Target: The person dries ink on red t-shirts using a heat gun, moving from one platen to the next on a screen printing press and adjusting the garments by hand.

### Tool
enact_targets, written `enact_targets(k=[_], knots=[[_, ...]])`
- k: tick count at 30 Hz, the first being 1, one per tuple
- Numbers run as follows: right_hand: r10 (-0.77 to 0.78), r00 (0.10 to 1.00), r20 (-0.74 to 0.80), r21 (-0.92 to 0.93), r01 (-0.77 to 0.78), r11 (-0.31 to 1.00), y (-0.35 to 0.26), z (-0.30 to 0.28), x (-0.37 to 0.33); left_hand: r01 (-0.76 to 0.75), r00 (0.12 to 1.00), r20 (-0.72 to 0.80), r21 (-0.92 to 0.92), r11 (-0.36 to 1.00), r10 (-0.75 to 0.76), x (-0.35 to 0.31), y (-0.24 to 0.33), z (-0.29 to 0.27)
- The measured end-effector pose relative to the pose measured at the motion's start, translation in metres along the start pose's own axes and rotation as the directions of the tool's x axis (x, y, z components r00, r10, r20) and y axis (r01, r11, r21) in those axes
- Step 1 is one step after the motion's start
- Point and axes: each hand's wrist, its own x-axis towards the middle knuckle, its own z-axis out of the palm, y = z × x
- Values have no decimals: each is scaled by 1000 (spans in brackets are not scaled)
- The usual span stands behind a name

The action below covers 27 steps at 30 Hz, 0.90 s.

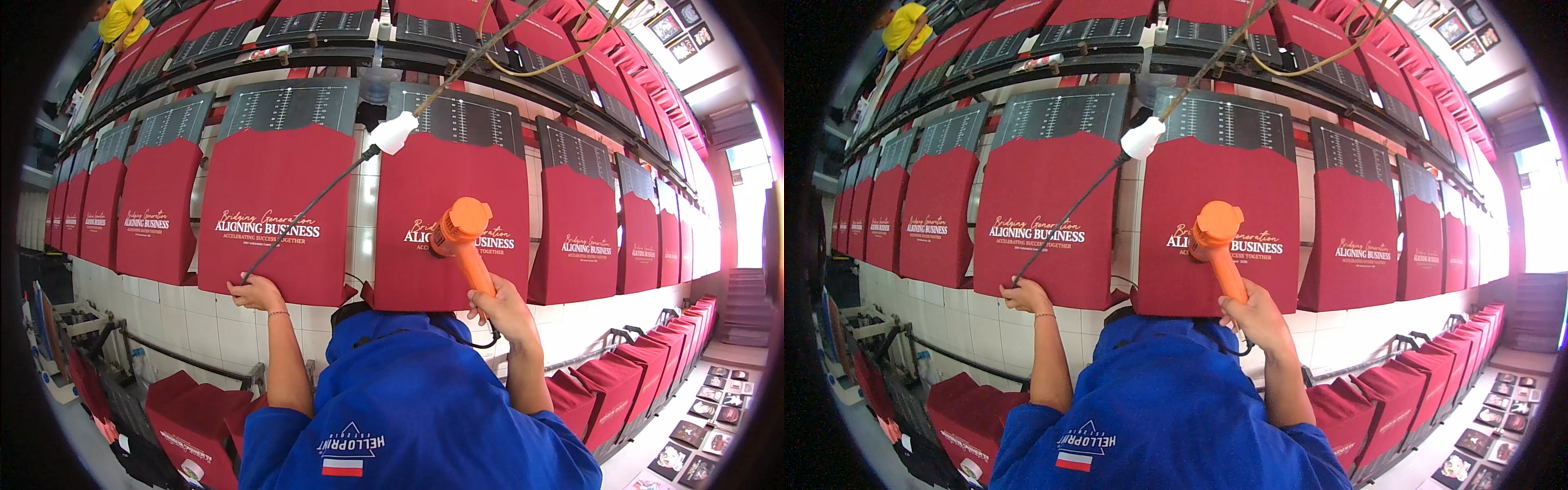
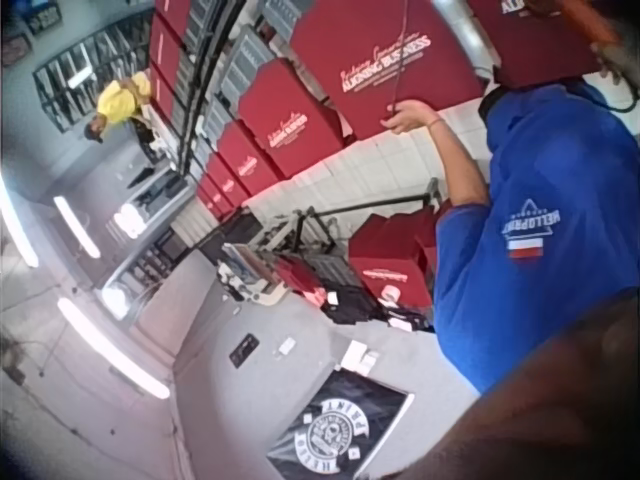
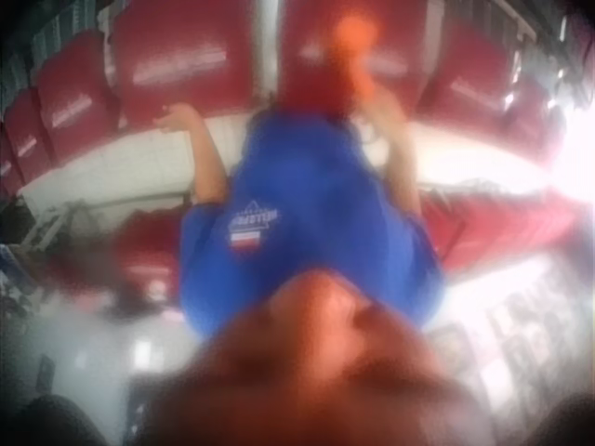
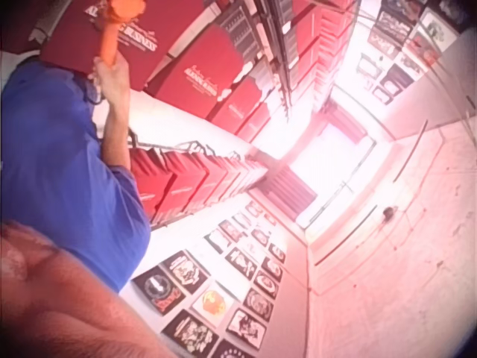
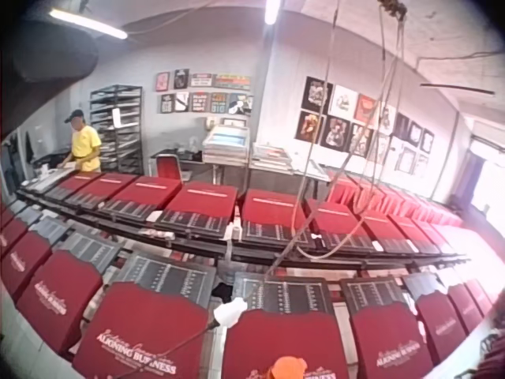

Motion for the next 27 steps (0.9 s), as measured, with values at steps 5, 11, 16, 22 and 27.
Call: enact_targets(k=[5, 11, 16, 22, 27], knots=[[10, 1000, -7, 38, -10, 999, 8, -10, 0, 22, 1000, 9, -25, 999, -22, -3, 6, -2], [18, 997, -72, 48, -15, 999, 8, -15, -8, 28, 1000, -6, -13, 1000, -28, 1, 1, -1], [-12, 992, -126, 13, 14, 1000, 12, -18, -12, 31, 999, 18, 0, 1000, -31, -2, 7, -4], [-8, 986, -166, 4, 9, 1000, 15, -26, -15, 37, 999, 18, 9, 999, -37, -3, 7, -4], [11, 985, -174, 45, -3, 999, 23, -37, -15, 31, 999, 10, -6, 1000, -31, -2, 5, -3]])
